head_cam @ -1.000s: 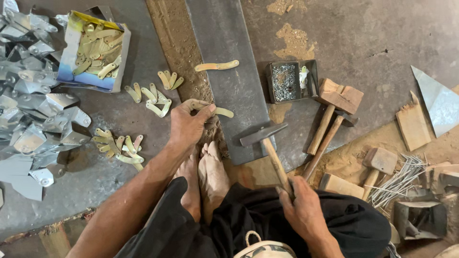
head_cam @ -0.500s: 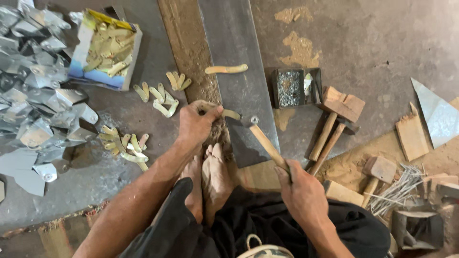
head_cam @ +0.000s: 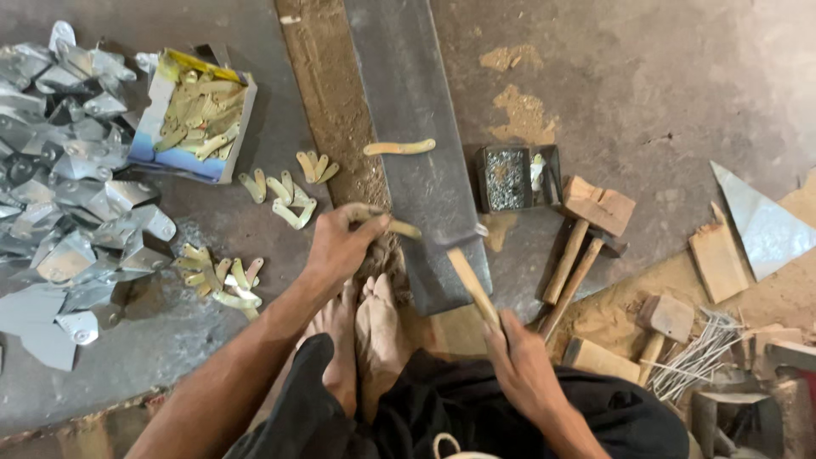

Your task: The person sits on the floor and hammers small brass handle blanks one at a time on a steel anvil block to straighten and shape them, then places the finished pieces on the work surface and into a box of completed parts.

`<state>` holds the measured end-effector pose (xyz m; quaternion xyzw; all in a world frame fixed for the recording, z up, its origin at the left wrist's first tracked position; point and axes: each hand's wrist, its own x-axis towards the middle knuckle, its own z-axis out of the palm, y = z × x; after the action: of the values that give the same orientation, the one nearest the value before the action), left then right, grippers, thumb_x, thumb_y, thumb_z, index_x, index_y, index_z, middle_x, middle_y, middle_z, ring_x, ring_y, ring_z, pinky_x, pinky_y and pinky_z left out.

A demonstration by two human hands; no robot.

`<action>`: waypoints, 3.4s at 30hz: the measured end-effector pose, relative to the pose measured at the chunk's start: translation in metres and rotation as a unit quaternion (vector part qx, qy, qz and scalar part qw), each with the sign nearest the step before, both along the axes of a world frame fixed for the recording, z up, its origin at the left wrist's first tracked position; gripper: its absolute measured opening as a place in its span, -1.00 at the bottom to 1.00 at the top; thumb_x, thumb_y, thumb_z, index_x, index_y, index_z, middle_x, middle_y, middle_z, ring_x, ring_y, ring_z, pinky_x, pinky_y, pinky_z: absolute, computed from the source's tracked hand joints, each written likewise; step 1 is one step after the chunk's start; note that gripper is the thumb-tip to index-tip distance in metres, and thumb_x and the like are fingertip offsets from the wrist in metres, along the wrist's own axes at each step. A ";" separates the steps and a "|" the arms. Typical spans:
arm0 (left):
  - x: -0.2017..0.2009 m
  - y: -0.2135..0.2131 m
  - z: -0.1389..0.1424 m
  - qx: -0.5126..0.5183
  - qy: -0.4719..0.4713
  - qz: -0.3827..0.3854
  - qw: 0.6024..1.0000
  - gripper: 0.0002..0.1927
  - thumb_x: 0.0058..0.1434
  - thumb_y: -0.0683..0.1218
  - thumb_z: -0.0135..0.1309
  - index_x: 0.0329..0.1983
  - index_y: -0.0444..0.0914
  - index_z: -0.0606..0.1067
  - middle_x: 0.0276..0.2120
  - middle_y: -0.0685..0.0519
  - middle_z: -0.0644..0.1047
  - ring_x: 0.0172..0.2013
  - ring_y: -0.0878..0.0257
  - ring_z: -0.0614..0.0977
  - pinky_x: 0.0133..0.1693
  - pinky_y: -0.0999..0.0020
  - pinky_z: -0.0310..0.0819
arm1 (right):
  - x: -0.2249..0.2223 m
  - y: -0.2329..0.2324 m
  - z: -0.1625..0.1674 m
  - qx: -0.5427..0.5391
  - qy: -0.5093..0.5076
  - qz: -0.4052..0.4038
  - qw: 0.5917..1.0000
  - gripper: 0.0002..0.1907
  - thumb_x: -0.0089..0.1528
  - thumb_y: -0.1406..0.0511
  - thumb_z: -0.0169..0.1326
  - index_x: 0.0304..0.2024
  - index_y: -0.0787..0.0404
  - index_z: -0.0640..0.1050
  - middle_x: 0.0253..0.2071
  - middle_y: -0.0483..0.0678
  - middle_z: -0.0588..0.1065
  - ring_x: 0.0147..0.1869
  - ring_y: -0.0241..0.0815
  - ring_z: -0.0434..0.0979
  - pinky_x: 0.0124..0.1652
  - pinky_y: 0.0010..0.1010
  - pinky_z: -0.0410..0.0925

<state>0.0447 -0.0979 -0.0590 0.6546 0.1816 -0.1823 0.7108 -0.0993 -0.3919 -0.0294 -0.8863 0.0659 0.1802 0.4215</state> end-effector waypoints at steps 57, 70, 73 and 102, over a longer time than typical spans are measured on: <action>0.001 -0.011 -0.019 -0.160 0.081 0.066 0.982 -0.85 0.22 -0.18 0.24 -0.24 -0.36 0.54 -0.36 -0.04 0.63 -0.38 0.28 0.68 -0.39 0.43 0.65 | 0.042 -0.006 0.042 0.029 -0.064 -0.011 0.997 -0.72 0.32 0.26 0.09 -0.04 0.33 0.61 -0.26 -0.05 0.60 -0.20 -0.29 0.55 -0.21 -0.45 0.44; -0.001 -0.023 -0.016 -0.105 0.051 0.093 0.989 -0.85 0.19 -0.21 0.27 -0.28 -0.39 0.54 -0.40 -0.04 0.62 -0.45 0.29 0.66 -0.47 0.45 0.60 | -0.016 -0.004 0.035 -0.130 0.047 -0.039 0.990 -0.74 0.18 0.29 0.21 -0.14 0.30 0.54 -0.41 0.21 0.55 -0.37 0.14 0.58 -0.29 -0.22 0.44; -0.001 -0.025 -0.019 -0.089 0.045 0.096 0.990 -0.85 0.19 -0.22 0.27 -0.30 -0.41 0.54 -0.44 -0.03 0.61 -0.48 0.30 0.64 -0.50 0.43 0.57 | -0.006 -0.002 0.035 -0.117 -0.022 -0.023 0.993 -0.70 0.16 0.31 0.20 -0.10 0.31 0.49 -0.39 0.19 0.55 -0.34 0.09 0.62 -0.31 -0.23 0.44; 0.000 -0.020 -0.011 0.078 -0.038 0.068 0.994 -0.83 0.14 -0.15 0.32 -0.35 -0.37 0.61 -0.51 0.03 0.62 -0.54 0.40 0.55 -0.51 0.42 0.43 | 0.038 0.044 0.040 -0.113 -0.112 0.013 0.987 -0.75 0.37 0.25 -0.04 -0.05 0.31 0.51 -0.57 -0.03 0.44 -0.58 -0.31 0.41 -0.54 -0.39 0.28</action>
<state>0.0448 -0.1177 -0.0697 0.7009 0.2118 -0.0937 0.6746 -0.0611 -0.3483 0.0107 -0.9437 0.0268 0.0762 0.3208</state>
